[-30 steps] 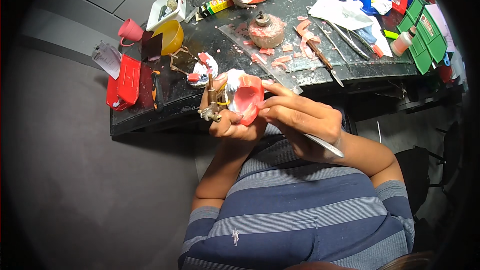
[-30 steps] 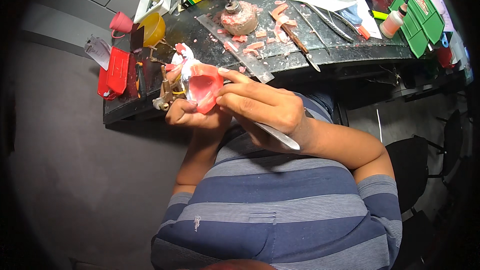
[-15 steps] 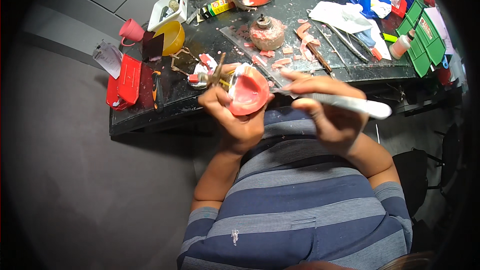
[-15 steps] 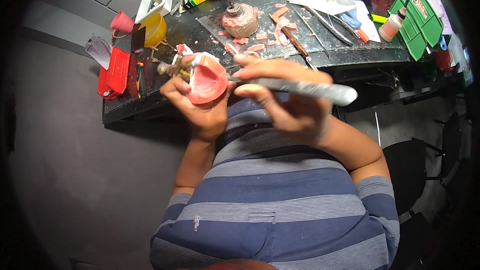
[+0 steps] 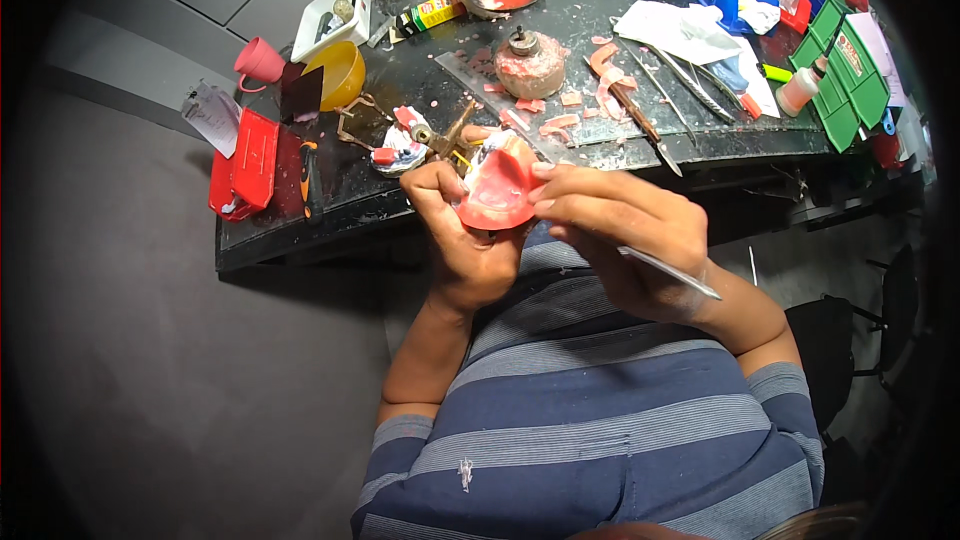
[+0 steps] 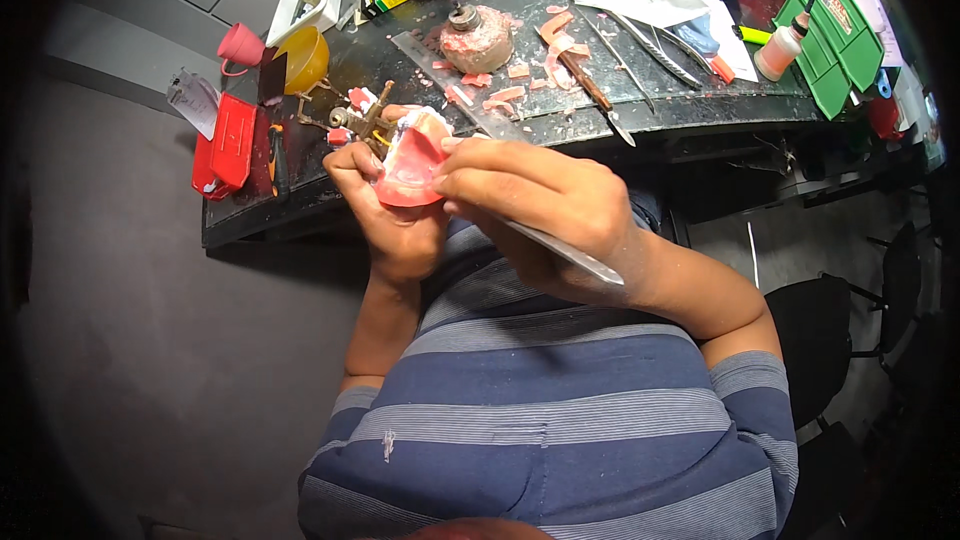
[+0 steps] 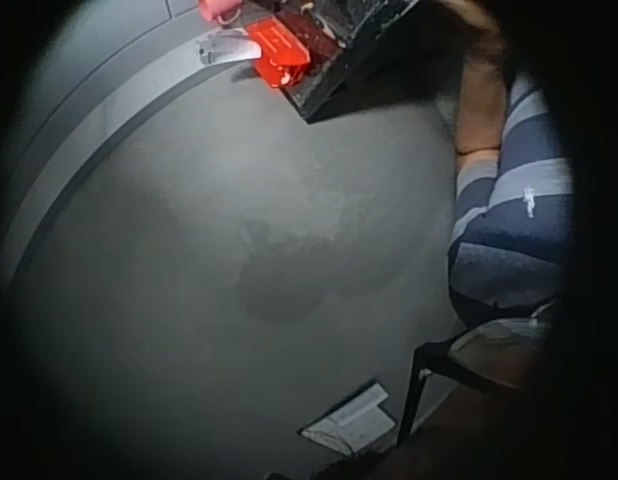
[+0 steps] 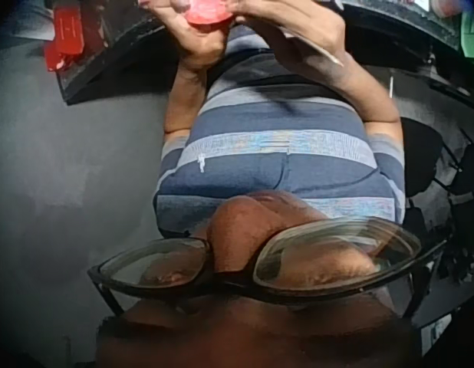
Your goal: The person shapes pink wax on a dental model using a waxing tool and a spatula. They rotate the model by hand and heat the spatula over a burner on the workbench to smooth the wax surface around the prosthetic teeth.
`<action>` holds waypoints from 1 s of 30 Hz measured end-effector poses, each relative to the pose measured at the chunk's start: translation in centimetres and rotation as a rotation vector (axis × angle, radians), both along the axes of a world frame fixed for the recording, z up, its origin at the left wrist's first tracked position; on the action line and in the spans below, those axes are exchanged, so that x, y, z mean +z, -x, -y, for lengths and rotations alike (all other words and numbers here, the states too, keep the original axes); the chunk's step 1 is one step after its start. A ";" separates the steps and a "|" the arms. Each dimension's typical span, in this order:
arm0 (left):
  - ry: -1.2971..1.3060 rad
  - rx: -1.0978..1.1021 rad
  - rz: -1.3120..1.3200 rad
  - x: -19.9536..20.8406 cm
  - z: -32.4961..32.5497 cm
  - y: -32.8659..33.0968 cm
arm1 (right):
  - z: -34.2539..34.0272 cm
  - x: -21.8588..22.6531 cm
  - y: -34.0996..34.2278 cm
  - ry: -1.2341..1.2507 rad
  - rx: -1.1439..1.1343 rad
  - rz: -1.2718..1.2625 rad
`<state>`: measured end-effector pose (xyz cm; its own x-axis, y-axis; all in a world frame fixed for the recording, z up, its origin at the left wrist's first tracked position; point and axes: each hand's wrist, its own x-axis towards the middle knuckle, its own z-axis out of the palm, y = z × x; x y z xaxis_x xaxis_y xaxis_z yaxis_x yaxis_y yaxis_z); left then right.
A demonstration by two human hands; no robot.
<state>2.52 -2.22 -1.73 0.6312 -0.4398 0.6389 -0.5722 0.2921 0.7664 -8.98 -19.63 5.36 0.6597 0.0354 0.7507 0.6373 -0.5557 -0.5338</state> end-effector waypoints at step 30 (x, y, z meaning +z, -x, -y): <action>-0.179 -0.067 -0.019 1.9 -1.4 0.0 | 0.2 -0.1 -0.1 0.154 -0.021 0.049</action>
